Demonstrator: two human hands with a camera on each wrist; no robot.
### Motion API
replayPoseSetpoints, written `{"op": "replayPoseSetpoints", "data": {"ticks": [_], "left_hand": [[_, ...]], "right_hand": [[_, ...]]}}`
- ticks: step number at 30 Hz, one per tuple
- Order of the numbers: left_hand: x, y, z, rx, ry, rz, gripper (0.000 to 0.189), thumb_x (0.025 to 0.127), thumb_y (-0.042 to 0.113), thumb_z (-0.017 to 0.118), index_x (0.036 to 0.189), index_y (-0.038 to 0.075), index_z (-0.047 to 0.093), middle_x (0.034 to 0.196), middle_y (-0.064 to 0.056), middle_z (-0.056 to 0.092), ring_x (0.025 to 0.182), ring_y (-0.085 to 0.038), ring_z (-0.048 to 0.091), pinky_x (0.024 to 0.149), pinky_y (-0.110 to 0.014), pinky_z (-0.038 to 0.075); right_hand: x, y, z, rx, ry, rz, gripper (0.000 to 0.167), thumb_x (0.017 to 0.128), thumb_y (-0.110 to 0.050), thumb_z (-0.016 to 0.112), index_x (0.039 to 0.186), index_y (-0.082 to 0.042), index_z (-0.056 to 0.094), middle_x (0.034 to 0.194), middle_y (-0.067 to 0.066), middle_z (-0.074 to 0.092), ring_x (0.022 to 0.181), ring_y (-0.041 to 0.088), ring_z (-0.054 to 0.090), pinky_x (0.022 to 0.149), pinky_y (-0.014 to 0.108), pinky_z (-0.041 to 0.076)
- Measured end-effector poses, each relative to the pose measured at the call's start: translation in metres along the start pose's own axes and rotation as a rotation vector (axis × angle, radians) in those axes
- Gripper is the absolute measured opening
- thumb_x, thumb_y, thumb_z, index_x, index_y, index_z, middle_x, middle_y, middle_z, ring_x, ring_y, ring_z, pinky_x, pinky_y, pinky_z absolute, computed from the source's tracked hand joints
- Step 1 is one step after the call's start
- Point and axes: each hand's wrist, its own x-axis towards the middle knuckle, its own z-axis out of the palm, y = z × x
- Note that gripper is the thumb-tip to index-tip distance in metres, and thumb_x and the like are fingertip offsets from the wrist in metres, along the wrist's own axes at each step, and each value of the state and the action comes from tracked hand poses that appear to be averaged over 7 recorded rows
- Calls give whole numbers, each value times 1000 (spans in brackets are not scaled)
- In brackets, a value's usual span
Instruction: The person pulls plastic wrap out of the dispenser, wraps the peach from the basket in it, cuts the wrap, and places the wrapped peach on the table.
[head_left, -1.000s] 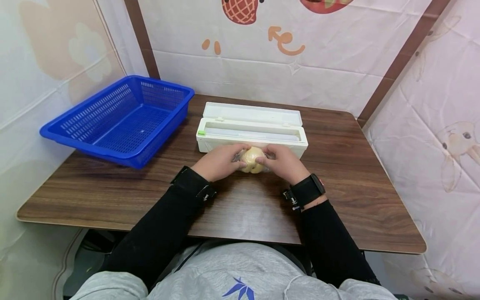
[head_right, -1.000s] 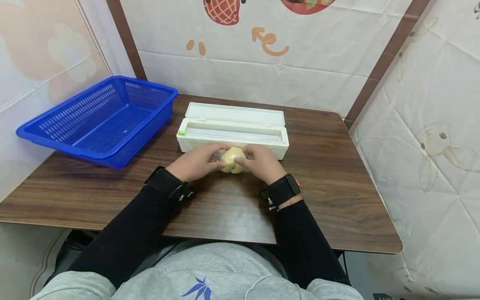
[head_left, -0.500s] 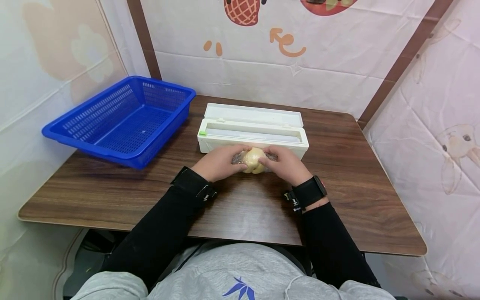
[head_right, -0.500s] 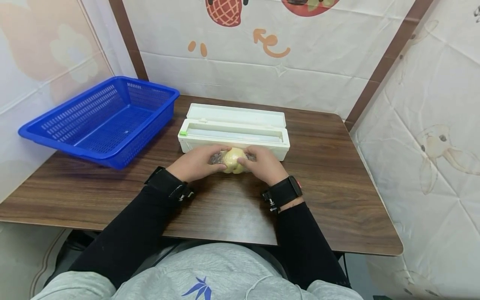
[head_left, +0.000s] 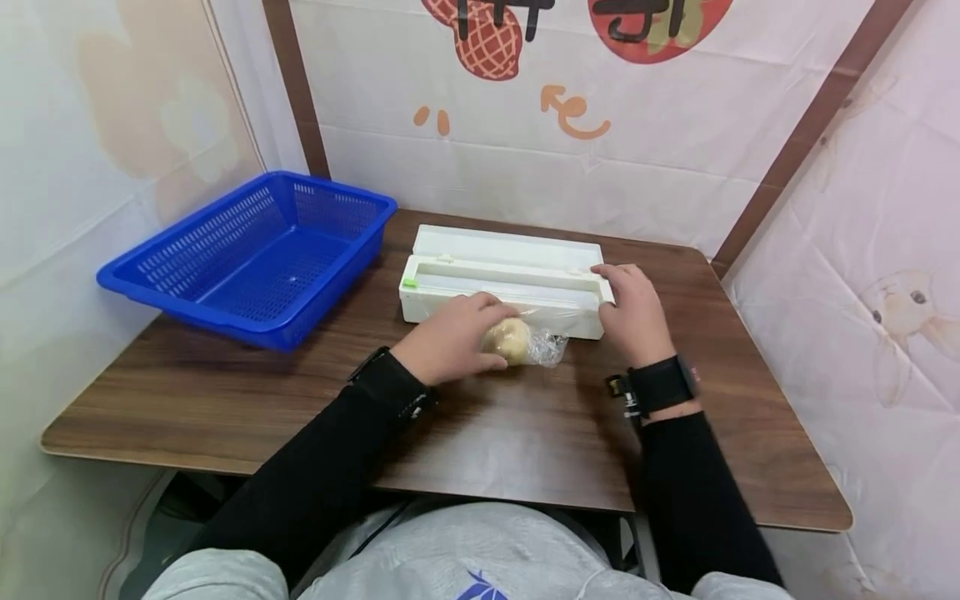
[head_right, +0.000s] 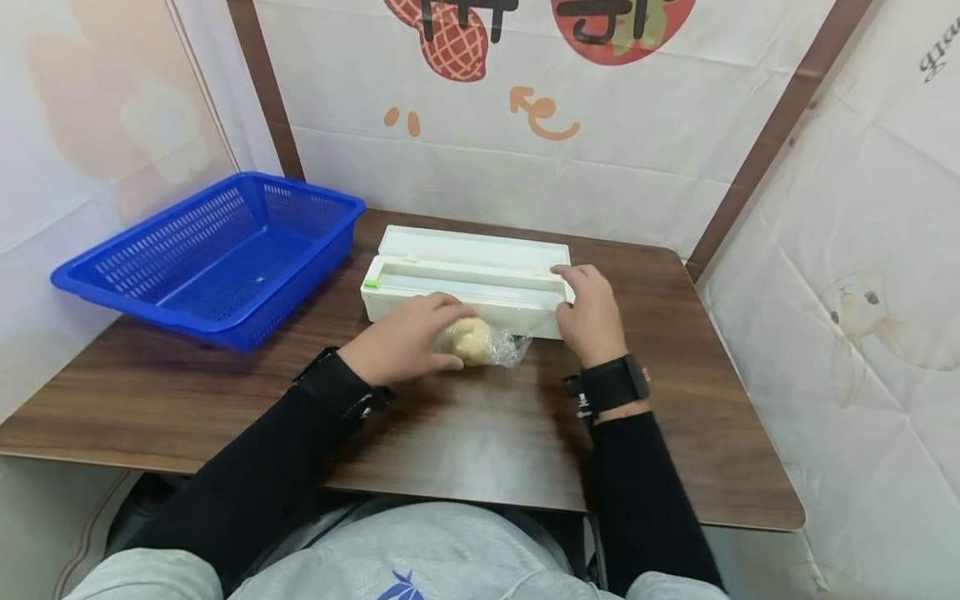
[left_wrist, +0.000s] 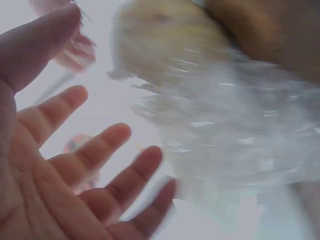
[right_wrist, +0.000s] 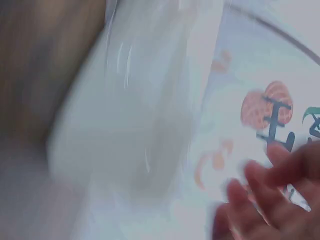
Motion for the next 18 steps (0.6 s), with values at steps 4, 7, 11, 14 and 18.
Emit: {"op": "replayPoseSetpoints", "data": {"ticks": [4,7,11,14,18], "left_hand": [[11,28,0,210,-91,5,78,80,47,94,147,26,61,135,-10,64,117,-35,63,94,-49,58],[19,42,13,366,-80,-12,83,68,55,98,136,21,63,125,-13,63,106,-39,62,76,-46,62],[26,48,39,520,7,-38,95,55,64,99,125,15,58,124,-18,60,102,-42,63,63,-42,63],[33,43,44,518,52,-55,92,57,61,99,125,14,57,121,-17,59,97,-42,65,63,-42,63],[41,33,24,362,-8,-58,82,66,40,102,129,13,57,116,-15,60,89,-40,64,72,-47,60]], "right_hand": [[23,35,-3,-263,-356,-112,94,88,-4,78,168,-23,33,176,15,26,161,45,22,115,73,30],[39,56,11,-278,-437,-221,106,85,-23,91,170,-28,28,179,12,20,164,42,17,119,73,23],[45,67,28,-276,-395,-285,104,82,-44,93,167,-29,36,173,17,30,158,45,27,118,72,27],[47,65,32,-277,-369,-285,101,83,-52,90,166,-29,38,168,19,33,154,47,29,119,72,26],[47,58,31,-227,-354,-291,97,84,-39,92,165,-25,40,166,23,33,152,47,31,122,67,29]]}}
